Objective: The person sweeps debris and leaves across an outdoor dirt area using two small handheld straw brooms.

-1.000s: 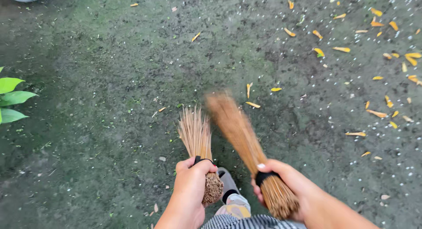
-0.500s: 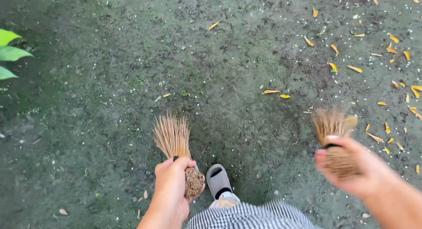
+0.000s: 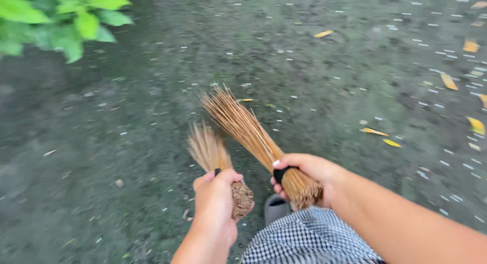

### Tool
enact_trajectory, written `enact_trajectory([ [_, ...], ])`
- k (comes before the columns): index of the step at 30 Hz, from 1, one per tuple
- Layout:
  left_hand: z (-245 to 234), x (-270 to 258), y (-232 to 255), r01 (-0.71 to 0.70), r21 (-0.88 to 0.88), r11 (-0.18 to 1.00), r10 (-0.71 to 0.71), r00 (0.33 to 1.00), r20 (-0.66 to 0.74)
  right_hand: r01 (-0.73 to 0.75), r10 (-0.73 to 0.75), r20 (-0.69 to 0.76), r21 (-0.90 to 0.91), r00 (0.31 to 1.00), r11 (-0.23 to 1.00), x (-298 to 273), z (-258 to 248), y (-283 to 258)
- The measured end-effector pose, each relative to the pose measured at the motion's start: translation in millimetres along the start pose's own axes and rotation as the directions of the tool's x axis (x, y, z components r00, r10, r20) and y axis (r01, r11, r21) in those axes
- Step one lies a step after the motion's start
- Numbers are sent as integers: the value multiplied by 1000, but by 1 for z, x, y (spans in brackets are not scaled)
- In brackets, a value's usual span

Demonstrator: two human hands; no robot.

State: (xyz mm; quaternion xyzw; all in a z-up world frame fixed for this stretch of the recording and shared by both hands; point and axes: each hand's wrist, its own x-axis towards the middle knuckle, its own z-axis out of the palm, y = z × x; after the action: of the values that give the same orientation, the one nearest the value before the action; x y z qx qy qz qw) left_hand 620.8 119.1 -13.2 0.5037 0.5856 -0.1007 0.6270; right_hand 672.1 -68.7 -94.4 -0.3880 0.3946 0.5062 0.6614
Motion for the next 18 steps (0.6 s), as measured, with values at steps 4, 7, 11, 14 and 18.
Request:
enact_trajectory([
  [4,-16,-3,11,5,13,1000,-5,1000,-12,47,-46,108,-14,993,999,51,20,-36],
  [7,-7,-2,12,5,63,998,-5,1000,-15,40,-14,-82,330,997,943,51,-24,-38],
  [11,37,9,12,-22,109,994,20,1000,14,153,-75,-141,702,987,696,-15,-183,-4],
  [14,78,16,12,26,114,993,-37,995,93,275,-146,-236,878,961,391,-78,-300,56],
  [18,133,14,14,-49,169,984,-23,915,402,471,-179,-440,856,880,212,-98,-409,109],
])
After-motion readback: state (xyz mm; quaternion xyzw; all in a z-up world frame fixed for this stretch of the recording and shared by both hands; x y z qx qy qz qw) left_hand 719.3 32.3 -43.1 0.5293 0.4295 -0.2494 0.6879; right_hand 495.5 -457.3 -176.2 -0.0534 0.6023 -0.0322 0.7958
